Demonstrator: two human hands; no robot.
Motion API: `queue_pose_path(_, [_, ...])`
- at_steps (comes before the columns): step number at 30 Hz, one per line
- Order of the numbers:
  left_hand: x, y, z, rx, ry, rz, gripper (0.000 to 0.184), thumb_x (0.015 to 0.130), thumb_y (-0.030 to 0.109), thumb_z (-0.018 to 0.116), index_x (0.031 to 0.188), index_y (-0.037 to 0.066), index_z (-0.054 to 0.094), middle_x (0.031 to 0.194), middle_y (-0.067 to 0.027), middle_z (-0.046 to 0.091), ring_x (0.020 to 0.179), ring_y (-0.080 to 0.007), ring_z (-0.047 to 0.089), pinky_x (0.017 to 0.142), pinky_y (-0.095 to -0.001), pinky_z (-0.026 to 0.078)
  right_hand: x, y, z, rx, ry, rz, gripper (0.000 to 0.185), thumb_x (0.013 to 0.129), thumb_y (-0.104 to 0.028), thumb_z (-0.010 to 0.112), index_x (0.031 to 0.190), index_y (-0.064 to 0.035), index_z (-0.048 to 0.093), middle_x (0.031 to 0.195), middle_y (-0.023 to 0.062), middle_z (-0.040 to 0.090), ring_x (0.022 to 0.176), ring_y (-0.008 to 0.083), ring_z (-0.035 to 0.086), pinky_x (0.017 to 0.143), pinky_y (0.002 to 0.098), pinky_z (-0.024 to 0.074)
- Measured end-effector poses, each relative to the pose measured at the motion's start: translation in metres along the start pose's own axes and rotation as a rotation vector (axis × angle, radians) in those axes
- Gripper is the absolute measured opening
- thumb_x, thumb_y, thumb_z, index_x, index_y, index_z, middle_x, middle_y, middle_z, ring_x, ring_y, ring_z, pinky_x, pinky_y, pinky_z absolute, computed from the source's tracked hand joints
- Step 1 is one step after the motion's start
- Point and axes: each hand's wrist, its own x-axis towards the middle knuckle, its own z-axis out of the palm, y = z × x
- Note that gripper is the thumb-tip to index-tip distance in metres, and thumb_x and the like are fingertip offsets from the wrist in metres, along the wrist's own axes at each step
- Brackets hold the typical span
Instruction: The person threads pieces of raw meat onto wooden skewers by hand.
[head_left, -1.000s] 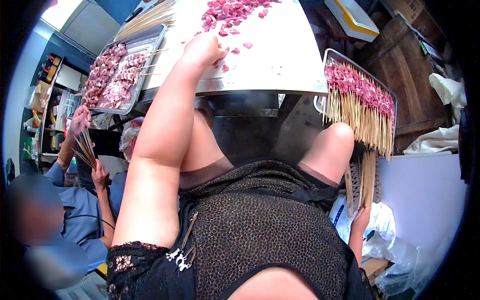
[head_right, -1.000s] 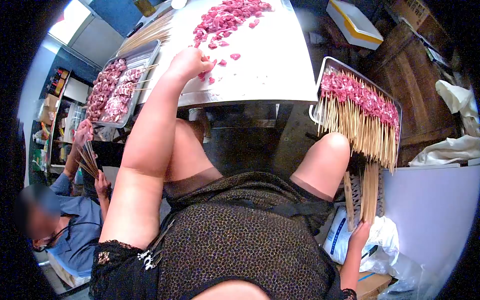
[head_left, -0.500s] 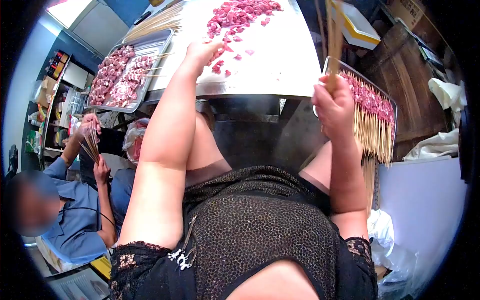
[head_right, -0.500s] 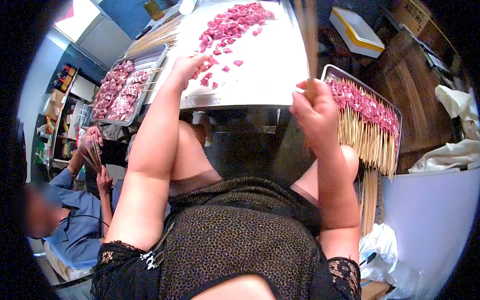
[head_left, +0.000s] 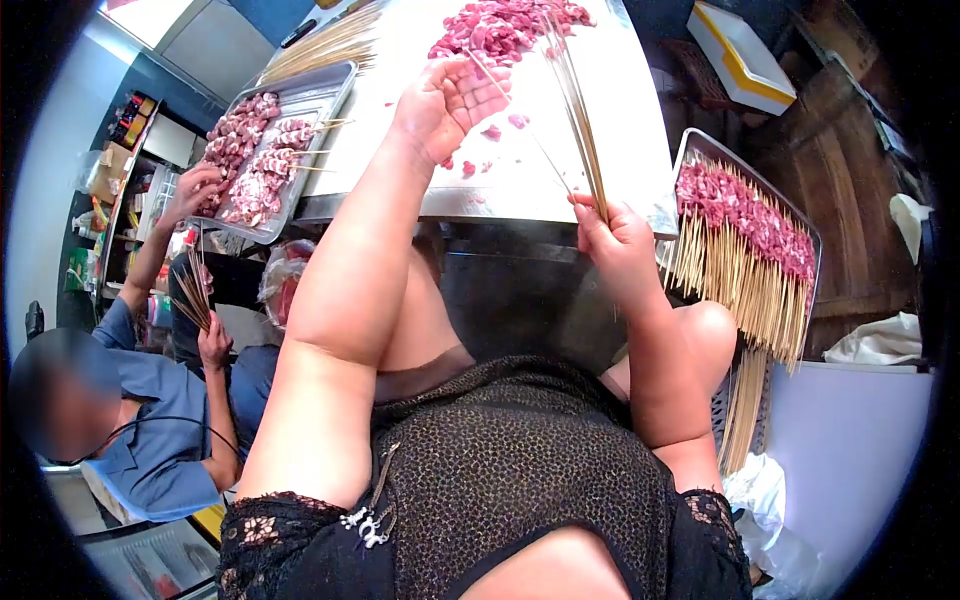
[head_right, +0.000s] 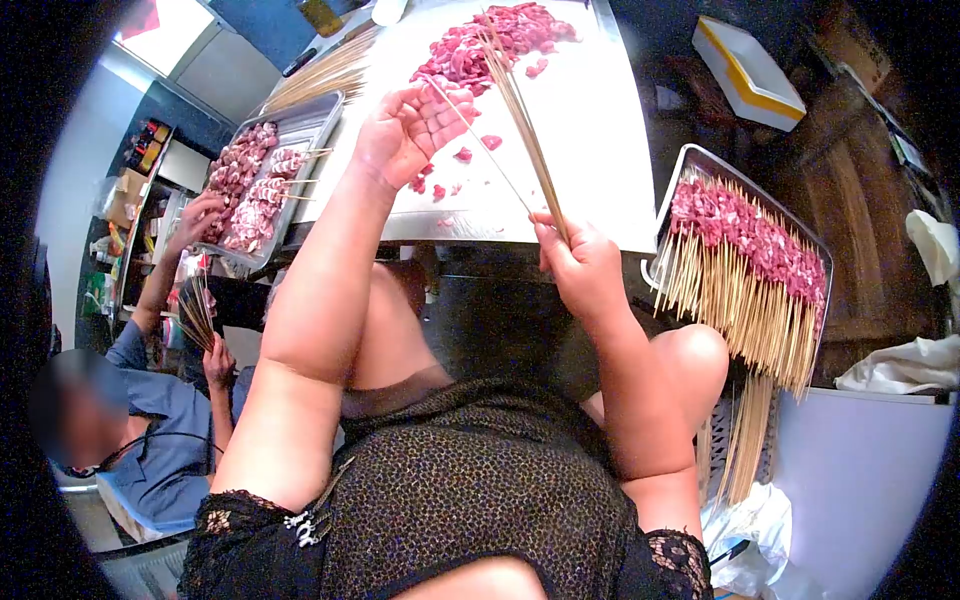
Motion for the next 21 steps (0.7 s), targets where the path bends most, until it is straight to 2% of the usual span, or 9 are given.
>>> queue_pose_path(2, [0.002, -0.001, -0.003, 0.008, -0.008, 0.002, 0.029, 0.093, 0.021, 0.044, 0.1, -0.006, 0.054, 0.095, -0.0211, 0.063, 0.085, -0.0272, 0.065, 0.078, -0.0354, 0.055, -0.003, -0.002, 0.002, -0.063, -0.004, 0.011, 0.019, 0.09, -0.011, 0.054, 0.104, -0.0014, 0.062, 0.063, -0.0047, 0.047, 0.055, 0.0025, 0.041, 0.049, 0.0168, 0.0322])
queue_pose_path(4, [0.002, -0.005, -0.004, 0.204, 0.139, 0.074, 0.031, 0.094, 0.021, 0.043, 0.099, -0.008, 0.054, 0.094, -0.0206, 0.063, 0.085, -0.0271, 0.064, 0.079, -0.0374, 0.055, -0.005, 0.0, -0.001, -0.071, -0.002, 0.006, 0.019, 0.089, -0.01, 0.054, 0.104, -0.0014, 0.062, 0.064, -0.0052, 0.048, 0.055, 0.0024, 0.041, 0.05, 0.0168, 0.0326])
queue_pose_path(5, [0.003, -0.006, -0.005, 0.202, 0.142, 0.074, 0.031, 0.094, 0.021, 0.043, 0.099, -0.008, 0.054, 0.094, -0.0206, 0.063, 0.085, -0.0271, 0.064, 0.079, -0.0374, 0.055, -0.006, 0.0, -0.003, -0.079, 0.003, -0.001, 0.019, 0.089, -0.01, 0.055, 0.104, -0.0013, 0.063, 0.065, -0.0057, 0.048, 0.055, 0.0023, 0.041, 0.05, 0.0167, 0.033])
queue_pose_path(7, [0.002, -0.004, -0.003, 0.03, 0.165, 0.076, 0.032, 0.096, 0.02, 0.039, 0.099, -0.009, 0.053, 0.094, -0.0206, 0.062, 0.085, -0.0272, 0.064, 0.079, -0.0382, 0.055, -0.01, -0.001, -0.005, -0.094, 0.014, 0.009, 0.019, 0.089, -0.01, 0.055, 0.104, -0.0014, 0.063, 0.065, -0.0061, 0.048, 0.055, 0.0021, 0.041, 0.05, 0.0167, 0.0329])
queue_pose_path(11, [-0.002, 0.001, 0.001, -0.015, 0.18, 0.107, 0.033, 0.097, 0.018, 0.034, 0.102, -0.009, 0.051, 0.097, -0.0219, 0.061, 0.087, -0.0285, 0.064, 0.079, -0.0383, 0.055, -0.013, 0.003, -0.007, -0.095, 0.022, 0.019, 0.019, 0.089, -0.009, 0.055, 0.104, -0.001, 0.063, 0.066, -0.0069, 0.048, 0.056, 0.0014, 0.041, 0.05, 0.0163, 0.0324])
queue_pose_path(13, [-0.005, 0.001, 0.004, 0.005, 0.156, 0.093, 0.026, 0.097, 0.016, 0.031, 0.102, -0.004, 0.048, 0.108, -0.0249, 0.057, 0.099, -0.0301, 0.06, 0.084, -0.0398, 0.054, -0.014, 0.003, -0.007, -0.105, 0.018, 0.013, 0.019, 0.089, -0.009, 0.054, 0.104, -0.0007, 0.063, 0.066, -0.0069, 0.048, 0.056, 0.0014, 0.041, 0.05, 0.0162, 0.032])
queue_pose_path(17, [-0.011, 0.001, 0.012, 0.021, 0.135, 0.087, 0.028, 0.097, 0.016, 0.03, 0.105, -0.004, 0.047, 0.11, -0.026, 0.056, 0.103, -0.0319, 0.059, 0.085, -0.0411, 0.053, -0.015, 0.004, -0.01, -0.096, 0.052, 0.022, 0.02, 0.088, -0.011, 0.056, 0.104, -0.002, 0.064, 0.061, -0.0061, 0.048, 0.053, 0.002, 0.041, 0.048, 0.0176, 0.0332])
queue_pose_path(18, [-0.01, 0.002, 0.011, -0.064, 0.101, 0.05, 0.028, 0.097, 0.017, 0.03, 0.106, -0.005, 0.046, 0.111, -0.0263, 0.056, 0.103, -0.0322, 0.058, 0.086, -0.0417, 0.053, -0.015, 0.005, -0.01, -0.09, 0.084, -0.002, 0.02, 0.088, -0.014, 0.057, 0.104, -0.0038, 0.065, 0.056, -0.005, 0.048, 0.05, 0.0027, 0.042, 0.047, 0.0193, 0.0351])
queue_pose_path(21, [-0.01, 0.004, 0.008, -0.183, 0.038, 0.015, 0.027, 0.097, 0.017, 0.032, 0.106, -0.005, 0.046, 0.111, -0.0267, 0.055, 0.104, -0.0331, 0.058, 0.087, -0.0432, 0.052, -0.016, 0.003, -0.01, -0.046, 0.072, -0.011, 0.02, 0.087, -0.014, 0.058, 0.104, -0.004, 0.065, 0.057, -0.0059, 0.047, 0.05, 0.0023, 0.041, 0.046, 0.0189, 0.0344])
